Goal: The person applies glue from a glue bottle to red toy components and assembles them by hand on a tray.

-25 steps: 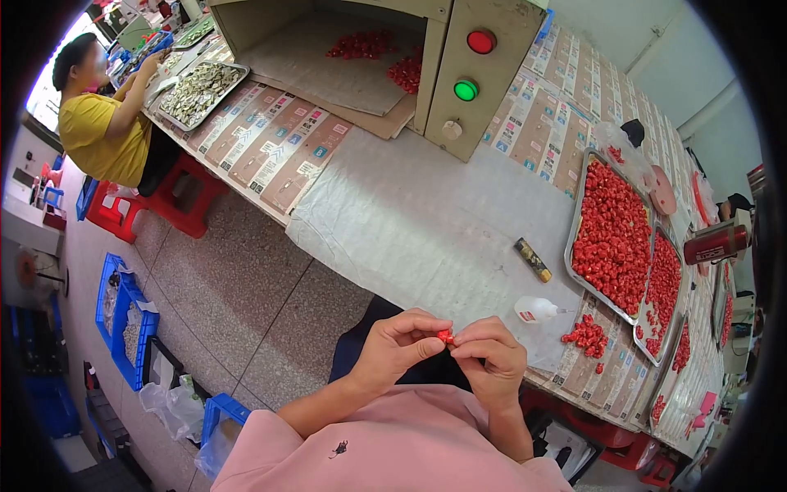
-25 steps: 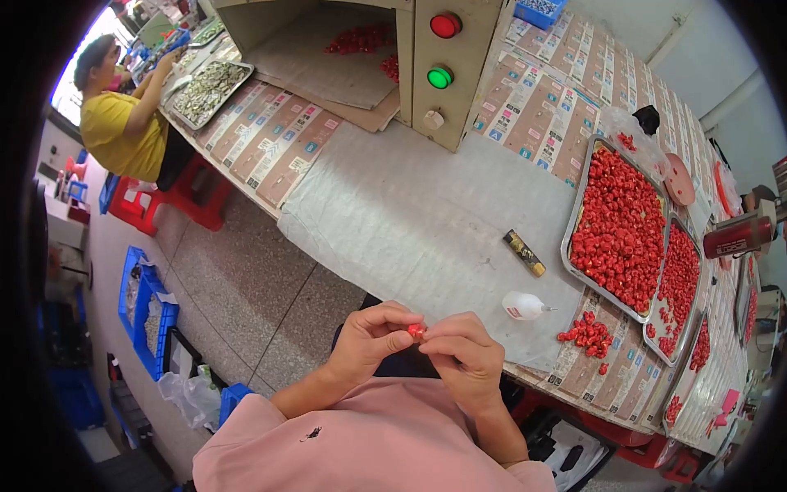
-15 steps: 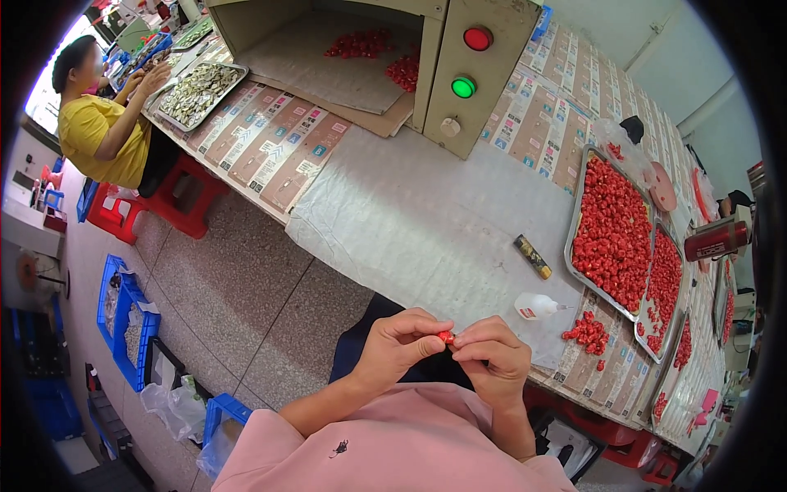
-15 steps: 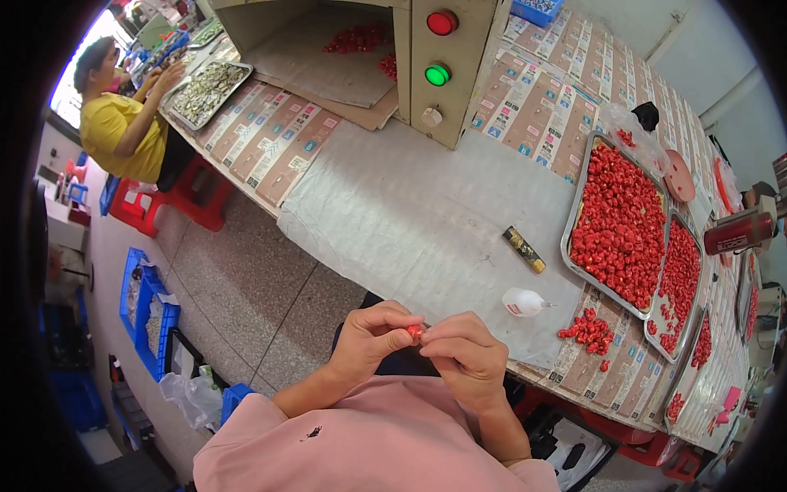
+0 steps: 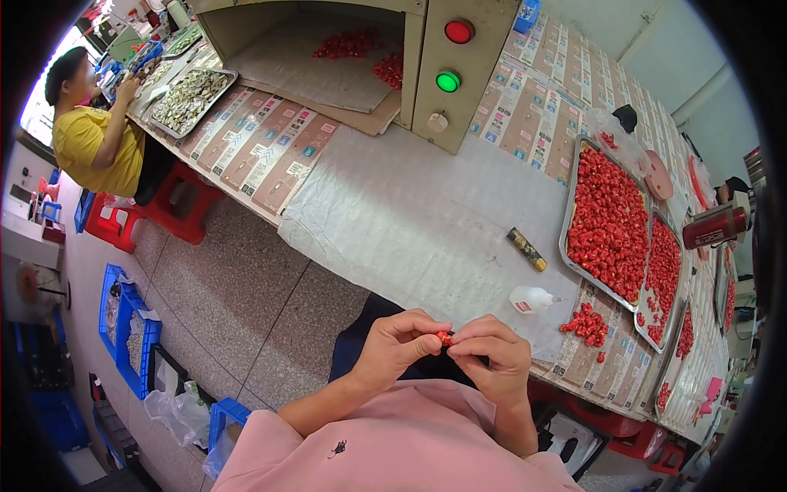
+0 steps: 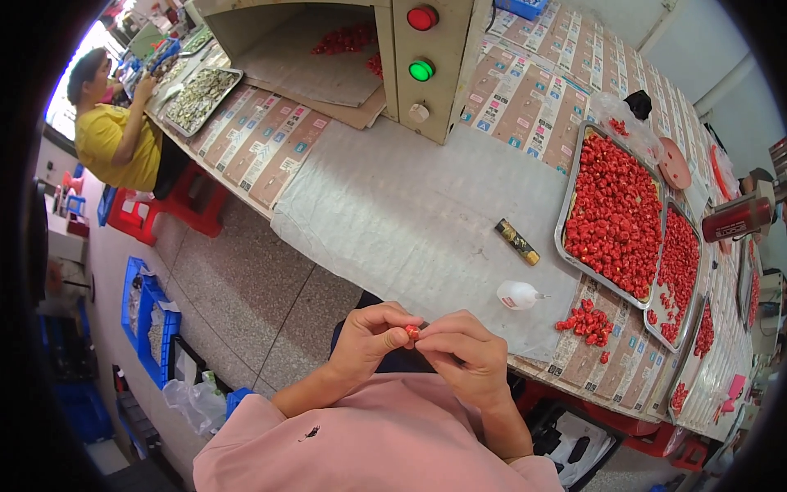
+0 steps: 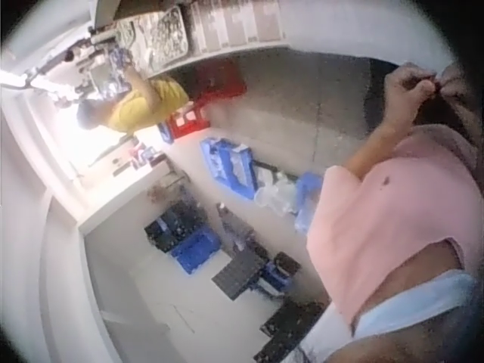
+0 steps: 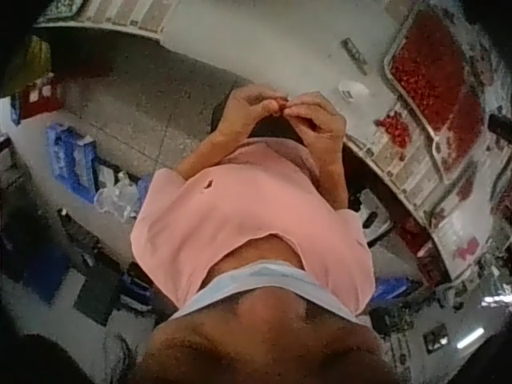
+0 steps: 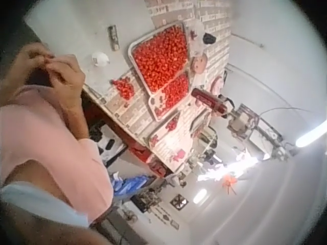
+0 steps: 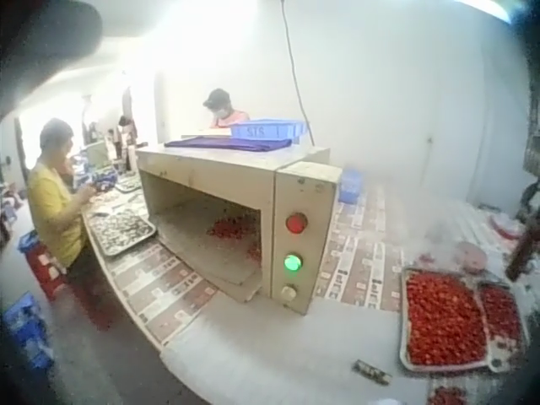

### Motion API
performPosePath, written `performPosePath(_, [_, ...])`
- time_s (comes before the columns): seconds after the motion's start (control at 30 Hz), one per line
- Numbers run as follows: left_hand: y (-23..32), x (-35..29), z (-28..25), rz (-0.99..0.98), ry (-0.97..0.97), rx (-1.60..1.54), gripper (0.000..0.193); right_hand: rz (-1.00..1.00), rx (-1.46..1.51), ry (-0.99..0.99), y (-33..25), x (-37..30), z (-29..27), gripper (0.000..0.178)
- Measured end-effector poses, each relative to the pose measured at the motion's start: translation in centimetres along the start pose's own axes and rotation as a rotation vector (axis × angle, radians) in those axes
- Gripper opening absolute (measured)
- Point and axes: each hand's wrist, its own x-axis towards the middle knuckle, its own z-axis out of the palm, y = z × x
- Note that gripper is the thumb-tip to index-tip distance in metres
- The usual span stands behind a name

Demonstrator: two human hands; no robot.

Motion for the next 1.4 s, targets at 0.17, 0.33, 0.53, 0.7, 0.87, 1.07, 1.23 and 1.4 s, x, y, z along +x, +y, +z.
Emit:
performPosePath(0.17, [-0.2,0.2,0.1,0.055,0.000,0.099,0.017,0.189,0.052,0.131,-0.1,-0.6,0.5,0.016])
performPosePath(0.33, [-0.1,0.1,0.1,0.026,-0.006,0.107,0.017,0.226,0.056,0.111,-0.2,-0.7,0.2,0.016])
performPosePath(0.53, [-0.4,0.2,0.4,0.029,-0.006,0.103,0.017,0.183,-0.009,0.102,-0.4,-0.9,0.0,0.016])
performPosePath(0.7, [0.0,0.3,0.3,0.121,-0.038,0.156,0.017,0.177,0.007,0.106,-0.4,-1.1,0.0,0.017])
performPosePath(0.87, [-0.6,0.4,-0.6,-0.082,-0.094,-0.028,0.017,0.050,-0.098,0.081,-0.5,-1.2,0.2,0.018])
performPosePath(1.07, [-0.8,0.5,-0.6,-0.059,-0.075,0.016,0.017,0.038,-0.153,0.099,-0.6,-1.1,0.5,0.017])
performPosePath(1.23, [-1.5,0.5,-1.0,-0.120,-0.105,-0.129,0.018,0.009,-0.171,0.080,-0.2,-1.2,0.5,0.017])
performPosePath(1.4, [-1.5,0.5,-1.0,-0.114,-0.121,-0.162,0.018,0.025,-0.156,0.077,-0.1,-1.3,0.6,0.017])
